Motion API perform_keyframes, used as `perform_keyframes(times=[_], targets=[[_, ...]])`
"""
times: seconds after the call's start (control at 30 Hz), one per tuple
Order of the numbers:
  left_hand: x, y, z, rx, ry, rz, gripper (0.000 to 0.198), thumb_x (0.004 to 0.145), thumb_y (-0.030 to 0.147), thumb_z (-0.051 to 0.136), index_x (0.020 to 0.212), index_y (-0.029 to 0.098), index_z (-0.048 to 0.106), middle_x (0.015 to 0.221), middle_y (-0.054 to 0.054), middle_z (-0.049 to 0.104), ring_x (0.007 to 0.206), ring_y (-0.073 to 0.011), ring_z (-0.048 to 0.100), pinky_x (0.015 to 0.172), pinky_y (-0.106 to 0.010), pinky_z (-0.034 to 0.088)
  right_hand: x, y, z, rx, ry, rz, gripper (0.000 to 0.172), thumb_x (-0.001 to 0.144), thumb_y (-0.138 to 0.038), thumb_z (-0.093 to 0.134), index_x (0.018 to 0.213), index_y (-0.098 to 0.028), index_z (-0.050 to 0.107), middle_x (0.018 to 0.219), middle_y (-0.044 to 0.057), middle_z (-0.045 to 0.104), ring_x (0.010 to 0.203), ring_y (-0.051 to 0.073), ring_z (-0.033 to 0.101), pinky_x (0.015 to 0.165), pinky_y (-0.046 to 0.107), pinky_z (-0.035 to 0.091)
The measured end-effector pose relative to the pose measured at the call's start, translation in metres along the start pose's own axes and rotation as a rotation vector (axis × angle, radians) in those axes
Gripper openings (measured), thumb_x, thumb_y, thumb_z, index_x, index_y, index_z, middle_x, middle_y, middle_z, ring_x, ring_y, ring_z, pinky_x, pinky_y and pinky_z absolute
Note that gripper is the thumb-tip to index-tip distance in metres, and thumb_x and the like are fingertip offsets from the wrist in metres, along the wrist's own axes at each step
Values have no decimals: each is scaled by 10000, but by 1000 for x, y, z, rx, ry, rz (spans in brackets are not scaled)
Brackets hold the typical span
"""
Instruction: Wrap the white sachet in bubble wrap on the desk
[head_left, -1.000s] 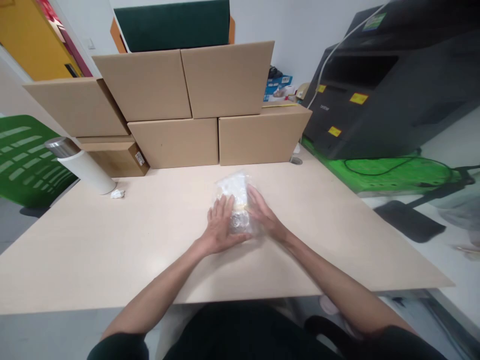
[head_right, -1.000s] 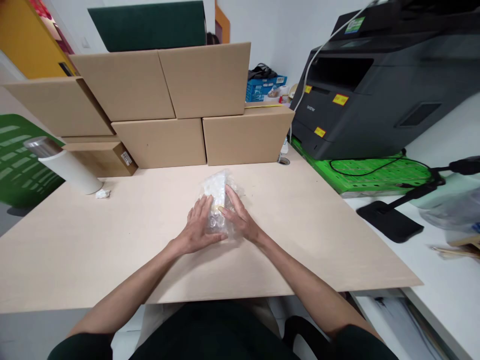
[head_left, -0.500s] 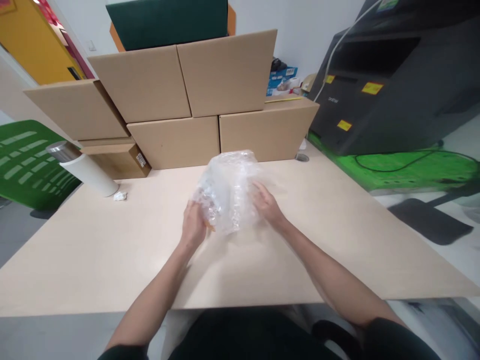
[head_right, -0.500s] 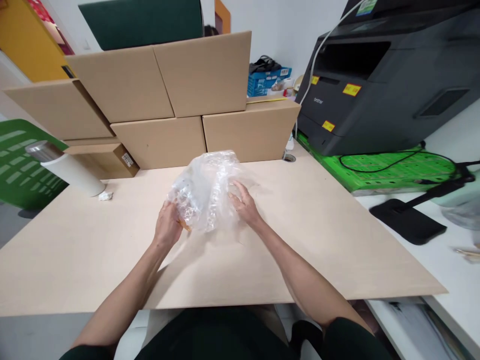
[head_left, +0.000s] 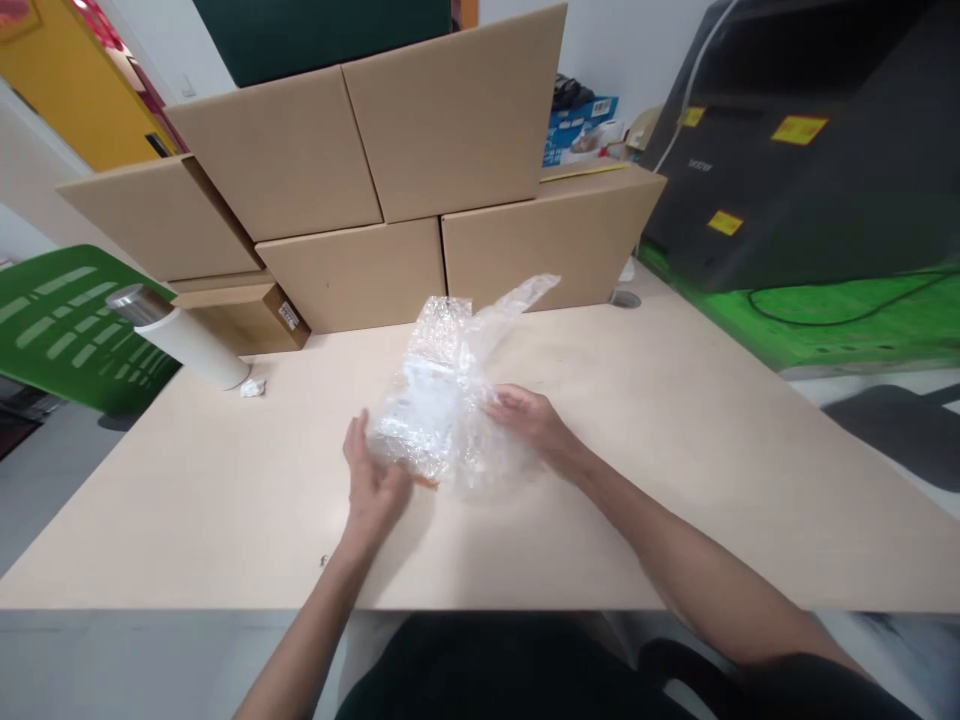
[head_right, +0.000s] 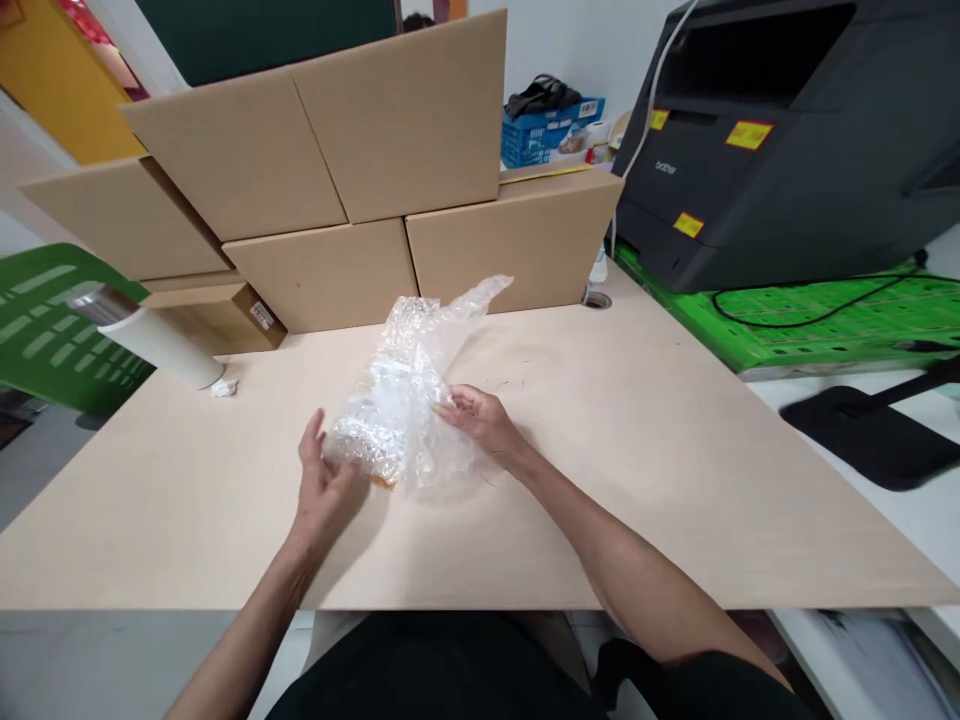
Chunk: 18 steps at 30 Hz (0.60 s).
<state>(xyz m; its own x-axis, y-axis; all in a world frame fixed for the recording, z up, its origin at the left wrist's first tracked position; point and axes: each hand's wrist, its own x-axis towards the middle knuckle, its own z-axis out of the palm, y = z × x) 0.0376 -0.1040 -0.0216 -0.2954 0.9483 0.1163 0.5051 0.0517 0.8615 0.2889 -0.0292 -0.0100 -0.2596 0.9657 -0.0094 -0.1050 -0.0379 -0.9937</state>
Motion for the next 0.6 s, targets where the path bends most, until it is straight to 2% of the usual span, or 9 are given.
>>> perform_keyframes(times=[0.07,0.1,0.17,0.27,0.37,0.4,0.47,0.53,0.6], targets=[[0,1,3,367,-38,230,680,791,331,654,1439,301,449,1656,-79,145,1522,-417,45,1177,-645,168,-3,-6,3,6,21,11,348,702,-528,788,816,-213,696,787,13,691,748,187,635,719,326,515],[2,2,5,496,-59,319,572,803,337,652,1362,290,541,1634,-80,227,1521,-424,39,1182,-652,119,-3,-8,3,12,42,-2,342,688,-524,797,767,-210,685,739,4,669,699,170,609,697,318,505],[8,2,8,596,-105,426,327,866,313,584,1181,271,657,1479,-95,492,1479,-389,253,1181,-608,176,-3,-14,0,30,82,-47,331,672,-511,808,754,-213,689,714,-4,651,663,151,574,682,306,492],[16,-3,2,519,-108,354,233,939,275,448,1012,241,666,1112,-91,708,1128,-288,630,1002,-469,445,-6,-21,-13,34,139,-98,318,663,-492,820,768,-214,705,707,-5,642,658,141,553,663,287,479],[15,-5,-13,406,-49,161,259,966,334,407,1087,230,611,968,-67,728,868,-239,688,778,-376,523,-13,-24,-31,37,195,-110,306,652,-464,842,762,-209,712,698,-9,636,657,127,547,648,261,463],[13,-3,-17,390,-48,167,275,970,360,412,1125,226,595,998,-72,727,887,-237,689,786,-374,525,-16,-24,-37,39,208,-108,305,645,-456,851,762,-209,715,697,-10,636,656,122,547,645,253,458],[9,3,-18,444,-82,315,334,956,420,473,1198,216,578,1188,-118,686,1079,-269,652,914,-424,501,-21,-22,-46,42,220,-101,308,631,-449,866,762,-210,722,695,-12,638,655,116,547,639,243,452],[7,13,-9,598,-137,518,497,885,479,615,1299,211,553,1431,-173,533,1313,-347,503,1051,-515,407,-25,-19,-49,42,210,-94,310,626,-451,871,759,-211,725,687,-12,635,652,116,545,632,241,450],[9,21,6,757,-221,645,678,797,491,738,1383,234,512,1536,-182,414,1395,-407,395,1089,-577,346,-27,-18,-48,48,190,-91,305,633,-452,869,756,-213,724,681,-13,630,649,116,545,628,242,449]])
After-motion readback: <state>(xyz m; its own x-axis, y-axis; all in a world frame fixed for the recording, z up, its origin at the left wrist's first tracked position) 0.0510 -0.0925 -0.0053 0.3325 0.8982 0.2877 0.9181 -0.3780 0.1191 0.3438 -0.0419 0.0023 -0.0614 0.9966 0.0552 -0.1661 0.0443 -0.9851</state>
